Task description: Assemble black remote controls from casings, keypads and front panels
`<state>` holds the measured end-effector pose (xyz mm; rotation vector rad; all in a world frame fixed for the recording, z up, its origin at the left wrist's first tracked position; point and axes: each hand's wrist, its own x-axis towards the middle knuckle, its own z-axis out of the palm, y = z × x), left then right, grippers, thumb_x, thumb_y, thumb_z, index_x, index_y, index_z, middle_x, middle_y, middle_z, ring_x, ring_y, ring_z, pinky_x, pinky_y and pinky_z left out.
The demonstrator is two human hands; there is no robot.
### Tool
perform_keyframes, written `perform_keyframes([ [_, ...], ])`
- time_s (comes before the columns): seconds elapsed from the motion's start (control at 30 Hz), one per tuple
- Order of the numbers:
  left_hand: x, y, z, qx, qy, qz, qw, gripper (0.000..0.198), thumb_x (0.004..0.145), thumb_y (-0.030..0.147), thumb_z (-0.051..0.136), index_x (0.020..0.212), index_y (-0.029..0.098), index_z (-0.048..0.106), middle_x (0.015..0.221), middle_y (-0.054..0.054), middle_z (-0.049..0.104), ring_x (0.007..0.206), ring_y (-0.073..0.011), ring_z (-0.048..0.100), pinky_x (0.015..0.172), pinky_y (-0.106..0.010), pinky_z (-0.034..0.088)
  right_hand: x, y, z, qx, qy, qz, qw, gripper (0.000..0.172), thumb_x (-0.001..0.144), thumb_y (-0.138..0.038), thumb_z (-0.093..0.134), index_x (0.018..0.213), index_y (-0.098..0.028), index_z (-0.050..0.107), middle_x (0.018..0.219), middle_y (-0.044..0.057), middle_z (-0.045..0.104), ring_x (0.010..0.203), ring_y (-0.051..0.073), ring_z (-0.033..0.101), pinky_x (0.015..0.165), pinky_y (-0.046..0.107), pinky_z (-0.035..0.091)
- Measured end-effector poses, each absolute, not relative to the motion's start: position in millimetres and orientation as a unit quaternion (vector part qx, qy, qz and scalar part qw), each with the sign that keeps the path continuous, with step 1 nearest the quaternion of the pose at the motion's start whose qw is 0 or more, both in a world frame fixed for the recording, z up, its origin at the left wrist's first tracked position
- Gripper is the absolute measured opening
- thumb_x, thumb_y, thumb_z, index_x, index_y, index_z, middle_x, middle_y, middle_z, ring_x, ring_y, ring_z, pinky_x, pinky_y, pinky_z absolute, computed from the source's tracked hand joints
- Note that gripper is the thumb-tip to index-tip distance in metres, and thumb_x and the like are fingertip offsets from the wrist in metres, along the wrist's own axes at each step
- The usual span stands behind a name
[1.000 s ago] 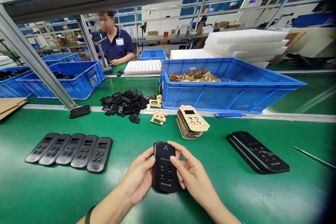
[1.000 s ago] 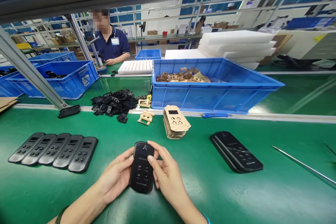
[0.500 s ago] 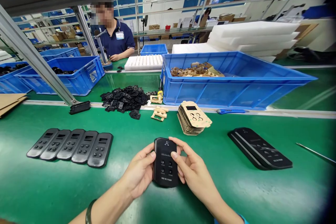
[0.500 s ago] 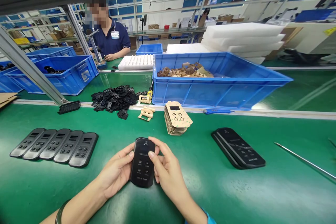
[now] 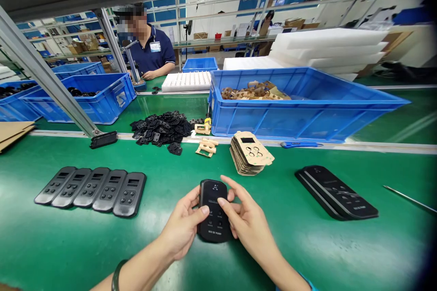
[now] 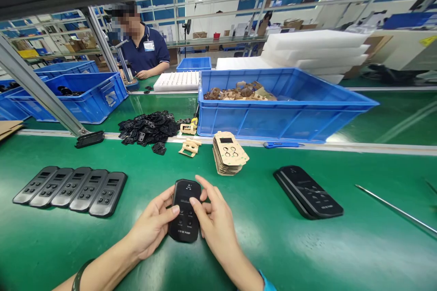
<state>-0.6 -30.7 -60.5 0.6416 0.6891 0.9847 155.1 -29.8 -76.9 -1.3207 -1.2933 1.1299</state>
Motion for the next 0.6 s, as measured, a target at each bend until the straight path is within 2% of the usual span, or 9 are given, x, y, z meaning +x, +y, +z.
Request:
perform_keyframes([
  [0.1,-0.4,-30.6,-60.3,0.308,0.313,0.452,0.776,0.048,0.077,0.021,0.071,0.123,0.022,0.060,0.126,-0.009,0.060,0.115,-0.0256,0.054,0.096,-0.035,0.039,157.9,-28.1,-75.8,-0.549,-0.557,0.443,0.439,0.049,0.085,-0.042,0.053,0.130,-0.024,0.047,0.079,-0.002,0.048,0.044,0.007,0.046,0.038,0.021,0.043],
  [0.23,-1.5,-30.2,-59.5,0.314,0.335,0.424,0.781,0.056,0.078,0.024,0.068,0.132,0.022,0.051,0.129,-0.009,0.058,0.121,-0.0262,0.049,0.100,-0.037,0.036,158.4,-29.1,-73.8,-0.533,-0.544,0.507,0.403,0.048,0.089,-0.046,0.045,0.130,-0.021,0.041,0.057,-0.007,0.048,0.036,0.009,0.044,0.032,0.020,0.038],
  [0.4,-2.2,-31.7,-62.7,0.427,0.351,0.403,0.729,0.072,0.072,0.023,0.072,0.137,0.023,0.041,0.132,-0.007,0.055,0.122,-0.0238,0.046,0.103,-0.034,0.032,155.0,-32.9,-73.8,-0.538,-0.539,0.489,0.426,0.042,0.089,-0.047,0.047,0.123,-0.022,0.043,0.064,-0.007,0.048,0.035,0.007,0.046,0.030,0.018,0.039],
  [0.5,-1.9,-31.2,-64.4,0.460,0.366,0.412,0.696,0.068,0.073,0.027,0.072,0.133,0.020,0.042,0.123,-0.009,0.059,0.115,-0.0235,0.051,0.098,-0.033,0.037,153.4,-32.7,-76.6,-0.539,-0.549,0.480,0.422,0.040,0.089,-0.046,0.047,0.121,-0.021,0.044,0.063,-0.007,0.048,0.034,0.006,0.046,0.030,0.017,0.039],
  [0.6,-1.1,-30.6,-63.7,0.442,0.385,0.412,0.698,0.063,0.073,0.028,0.072,0.128,0.018,0.045,0.103,-0.007,0.065,0.100,-0.0216,0.058,0.085,-0.031,0.044,153.0,-30.6,-79.0,-0.526,-0.525,0.502,0.441,0.041,0.088,-0.047,0.048,0.120,-0.022,0.043,0.062,-0.008,0.047,0.033,0.006,0.045,0.029,0.017,0.038],
])
